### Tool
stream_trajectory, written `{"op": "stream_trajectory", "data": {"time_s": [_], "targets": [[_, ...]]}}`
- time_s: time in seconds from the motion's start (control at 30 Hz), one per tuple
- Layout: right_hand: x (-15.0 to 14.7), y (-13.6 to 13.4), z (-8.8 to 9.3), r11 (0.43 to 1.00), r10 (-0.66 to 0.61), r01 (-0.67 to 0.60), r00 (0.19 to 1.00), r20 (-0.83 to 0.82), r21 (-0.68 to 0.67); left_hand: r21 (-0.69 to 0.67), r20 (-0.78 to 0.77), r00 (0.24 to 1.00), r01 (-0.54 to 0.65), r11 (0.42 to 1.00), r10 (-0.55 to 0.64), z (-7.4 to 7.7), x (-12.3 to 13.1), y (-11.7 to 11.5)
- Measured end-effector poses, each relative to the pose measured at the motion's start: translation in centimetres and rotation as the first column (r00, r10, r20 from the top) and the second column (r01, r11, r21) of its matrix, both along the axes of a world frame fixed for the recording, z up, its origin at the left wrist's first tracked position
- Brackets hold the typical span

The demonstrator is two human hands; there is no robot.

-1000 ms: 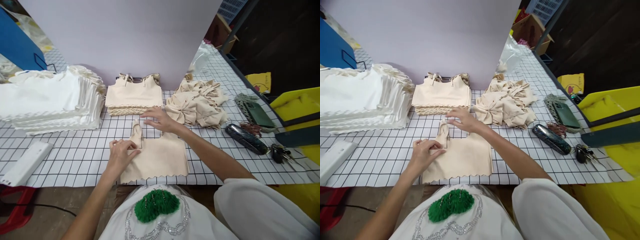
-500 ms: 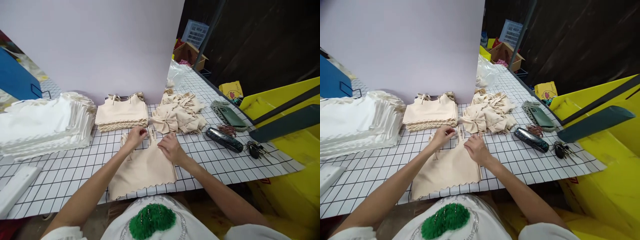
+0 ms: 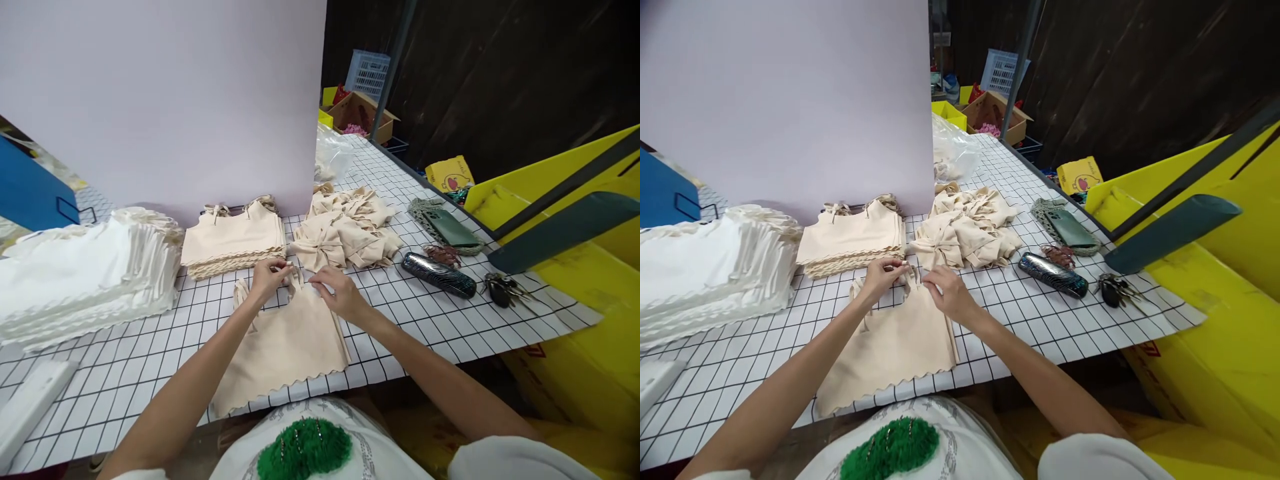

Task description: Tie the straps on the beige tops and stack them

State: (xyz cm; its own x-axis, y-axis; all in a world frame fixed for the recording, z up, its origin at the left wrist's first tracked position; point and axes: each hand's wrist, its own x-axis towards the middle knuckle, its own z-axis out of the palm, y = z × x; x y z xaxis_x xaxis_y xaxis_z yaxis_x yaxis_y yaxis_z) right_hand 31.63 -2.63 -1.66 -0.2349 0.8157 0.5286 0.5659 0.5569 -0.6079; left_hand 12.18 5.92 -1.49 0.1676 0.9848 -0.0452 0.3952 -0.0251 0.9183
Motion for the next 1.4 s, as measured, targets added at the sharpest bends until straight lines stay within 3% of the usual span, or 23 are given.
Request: {"op": "stream_trajectory", "data": {"time_s": [0.1, 0.17, 0.23, 0.33, 0.4, 0.43, 0.57, 0.67, 0.77, 0.83, 0.9, 0.93, 1.0, 1.07, 1.13, 1.2, 1.3, 1.4], "targets": [[0.1, 2.2, 1.3, 0.993, 0.018, -0.038, 0.985, -0.173, -0.114, 0.063, 0.033, 0.998, 0.055, 0.996, -0.057, 1.1, -0.5, -1.3], [-0.3, 3.7, 2.3, 0.953, 0.078, -0.152, 0.959, -0.272, -0.262, 0.145, 0.010, 0.989, 0.145, 0.979, -0.148, 2.1, -0.8, -2.1], [-0.8, 5.0, 3.3, 0.845, 0.181, -0.324, 0.922, -0.342, -0.426, 0.210, -0.063, 0.971, 0.238, 0.948, -0.229, 3.3, -0.9, -2.7], [-1.2, 6.2, 4.8, 0.608, 0.293, -0.496, 0.866, -0.406, -0.620, 0.229, -0.198, 0.936, 0.331, 0.915, -0.289, 5.2, -1.1, -3.3], [-1.0, 6.7, 5.7, 0.521, 0.327, -0.501, 0.865, -0.380, -0.691, 0.200, -0.270, 0.906, 0.383, 0.902, -0.325, 6.1, -1.3, -3.6], [-0.6, 6.9, 6.1, 0.512, 0.353, -0.484, 0.872, -0.340, -0.710, 0.178, -0.300, 0.890, 0.407, 0.896, -0.345, 6.4, -1.4, -3.7], [1.7, 7.4, 7.7, 0.574, 0.451, -0.399, 0.883, -0.131, -0.714, 0.162, -0.405, 0.847, 0.436, 0.885, -0.344, 6.4, -1.5, -4.0], [3.1, 6.9, 8.8, 0.715, 0.390, -0.298, 0.921, 0.007, -0.632, 0.212, -0.461, 0.852, 0.378, 0.901, -0.249, 5.7, -1.4, -4.0], [3.3, 5.3, 9.7, 0.912, 0.242, -0.177, 0.960, 0.138, -0.369, 0.261, -0.399, 0.910, 0.233, 0.937, -0.115, 4.8, -1.4, -4.5], [2.7, 3.9, 9.9, 0.979, 0.154, -0.116, 0.960, 0.234, -0.167, 0.147, -0.235, 0.964, 0.161, 0.976, -0.124, 4.6, -1.4, -5.3], [1.7, 2.3, 9.9, 0.996, 0.093, -0.093, 0.937, 0.336, -0.019, -0.129, 0.057, 0.976, 0.214, 0.968, -0.209, 4.6, -1.3, -6.6], [1.1, 1.5, 9.7, 0.995, 0.071, -0.090, 0.922, 0.381, 0.032, -0.268, 0.229, 0.949, 0.276, 0.923, -0.217, 4.6, -1.1, -7.3], [-0.1, 0.0, 9.2, 0.989, 0.035, -0.094, 0.893, 0.450, 0.111, -0.446, 0.513, 0.850, 0.382, 0.810, -0.119, 4.8, -0.6, -8.5], [-1.1, -1.6, 8.5, 0.981, 0.031, -0.120, 0.868, 0.496, 0.150, -0.517, 0.660, 0.750, 0.409, 0.752, 0.046, 4.9, -0.1, -9.4], [-1.7, -3.1, 7.7, 0.973, 0.066, -0.171, 0.849, 0.524, 0.154, -0.560, 0.707, 0.684, 0.387, 0.733, 0.179, 4.8, 0.3, -9.7], [-1.8, -4.3, 7.1, 0.966, 0.116, -0.219, 0.844, 0.524, 0.137, -0.586, 0.703, 0.664, 0.340, 0.736, 0.254, 4.5, 0.3, -9.8], [-1.1, -5.2, 6.4, 0.973, 0.157, -0.213, 0.894, 0.419, 0.091, -0.583, 0.694, 0.672, 0.313, 0.750, 0.259, 4.3, -0.1, -9.8], [-0.3, -4.7, 5.7, 0.994, 0.104, -0.098, 0.976, 0.192, -0.043, -0.559, 0.707, 0.676, 0.356, 0.749, 0.207, 4.5, -0.4, -9.8]]}}
